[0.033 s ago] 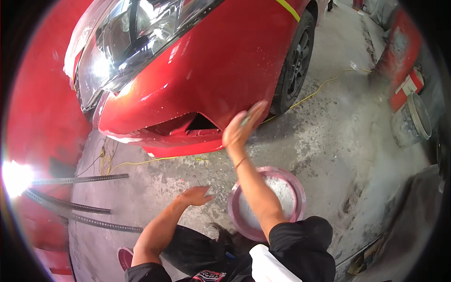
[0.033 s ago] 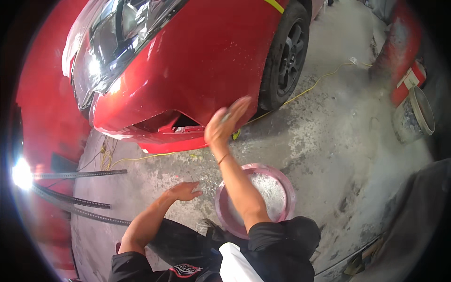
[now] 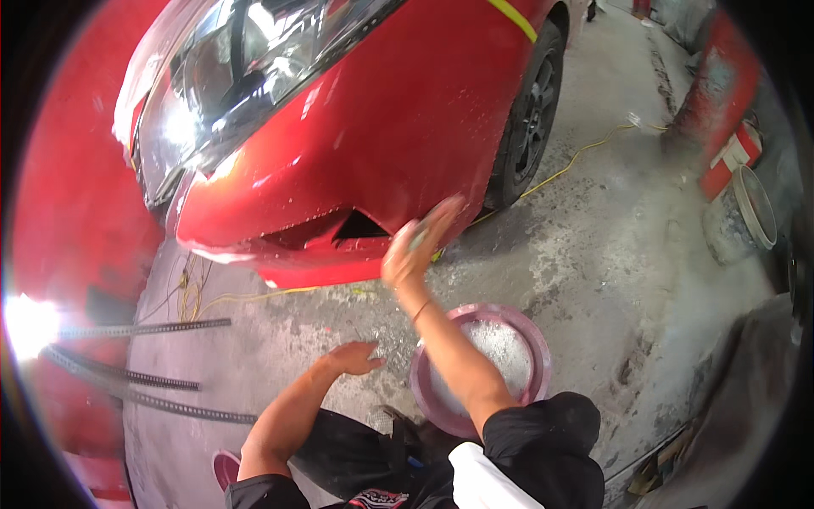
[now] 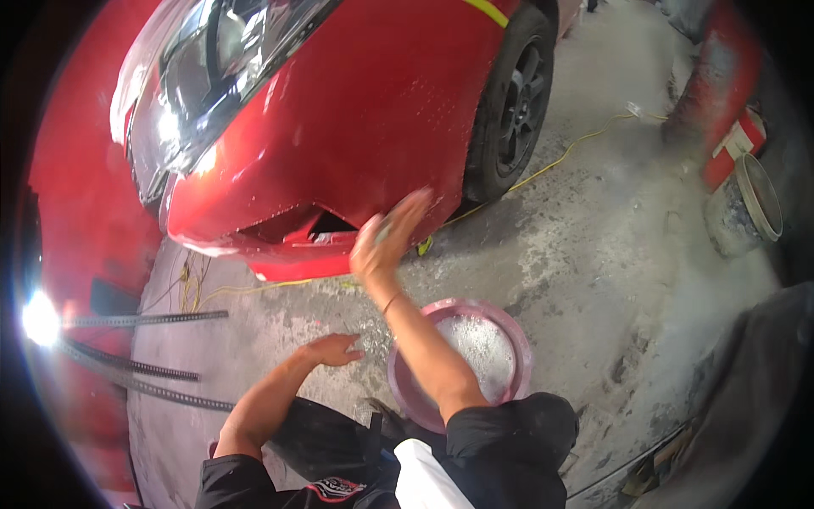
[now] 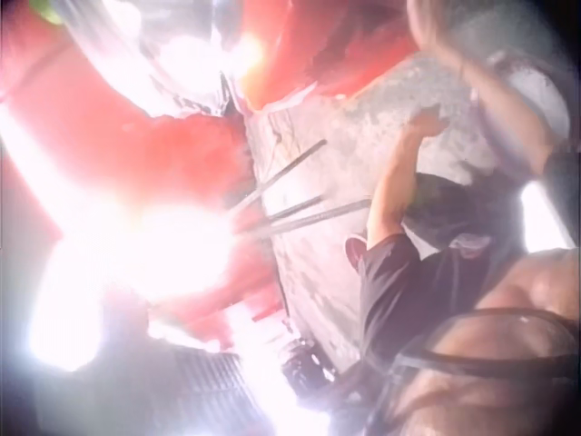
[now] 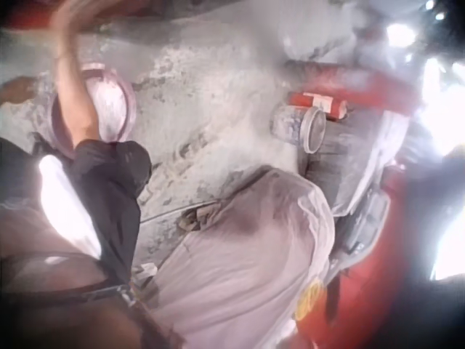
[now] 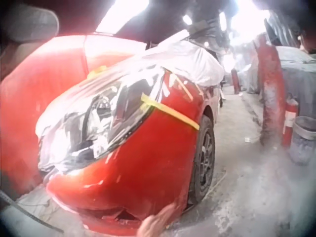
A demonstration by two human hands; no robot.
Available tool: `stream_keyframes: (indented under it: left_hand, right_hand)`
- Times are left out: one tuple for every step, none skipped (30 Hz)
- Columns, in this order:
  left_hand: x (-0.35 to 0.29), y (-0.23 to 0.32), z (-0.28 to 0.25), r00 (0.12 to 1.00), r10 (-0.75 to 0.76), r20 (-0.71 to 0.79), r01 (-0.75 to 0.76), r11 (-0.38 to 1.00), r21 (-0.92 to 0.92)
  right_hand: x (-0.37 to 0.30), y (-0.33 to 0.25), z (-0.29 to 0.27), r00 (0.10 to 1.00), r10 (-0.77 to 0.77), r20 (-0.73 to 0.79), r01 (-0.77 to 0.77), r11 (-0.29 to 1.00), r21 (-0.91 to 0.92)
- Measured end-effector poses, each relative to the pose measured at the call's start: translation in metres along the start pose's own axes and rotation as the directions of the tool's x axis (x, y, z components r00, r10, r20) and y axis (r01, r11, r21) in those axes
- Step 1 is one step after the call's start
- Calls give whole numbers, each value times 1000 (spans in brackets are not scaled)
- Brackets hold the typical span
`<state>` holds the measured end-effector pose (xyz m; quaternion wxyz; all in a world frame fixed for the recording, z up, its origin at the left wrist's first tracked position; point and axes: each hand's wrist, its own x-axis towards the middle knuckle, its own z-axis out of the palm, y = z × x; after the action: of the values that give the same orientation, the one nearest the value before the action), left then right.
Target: Wet sanding a red car bumper using a sanding block and a bucket of soapy water.
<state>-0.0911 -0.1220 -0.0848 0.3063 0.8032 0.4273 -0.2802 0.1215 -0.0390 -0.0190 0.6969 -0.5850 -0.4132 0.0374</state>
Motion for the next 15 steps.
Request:
stream_keyframes:
  left_hand:
    - [10,-8,11,999,9,37,-9,1000,14]
    - [13,-9,12,997,2,77,-3,1000,19]
    - [17,-13,9,997,5,74,-7,1000,27]
    - [4,-9,6,999,-10,37,12,999,-40]
    - [-8,0,1,1000,-21,2,21,994,-106]
    - [-13,15,-7,1000,-6,-8,5,994,-111]
    - [-12,17,-4,1000,8,-2,-8,994,-108]
    - [-10,12,-3,999,10,53,-6,998,-66]
    - [-9,4,-1,994,1,105,1,1000,-23]
    - [0,-1,3,991,-13,130,12,1000,5]
    - [6,1,2,992,3,123,-5,1000,19]
    - [6,2,1,994,5,111,-7,1000,11]
    - [6,7,-2,995,14,99,-15,1000,4]
    - [0,26,-15,996,40,76,-39,999,-18]
    - [-6,41,-22,996,57,64,-56,998,-12]
  right_hand:
    - [-28,4,10,985,-173,8,173,985,-26]
    - [-34,0,10,989,-130,65,132,991,-35]
    - [-21,6,13,990,-133,56,135,990,-36]
    - [9,-5,8,999,24,36,-24,1000,1]
    - [42,-13,-2,983,180,18,-181,983,33]
    - [73,-8,-14,974,226,-1,-225,972,64]
    - [70,-10,-20,974,226,-10,-225,973,52]
    - [59,-17,-15,988,153,-10,-152,987,40]
    - [43,-28,-6,997,80,-7,-79,996,36]
    - [11,-31,4,989,-148,28,147,989,16]
    - [-11,-21,8,967,-222,125,220,975,27]
    - [1,-19,8,961,-252,111,251,968,20]
    - [20,-14,0,954,-283,97,283,959,5]
    - [49,-10,-10,978,-189,88,192,981,-26]
    - [86,-9,-25,992,-101,72,106,992,-64]
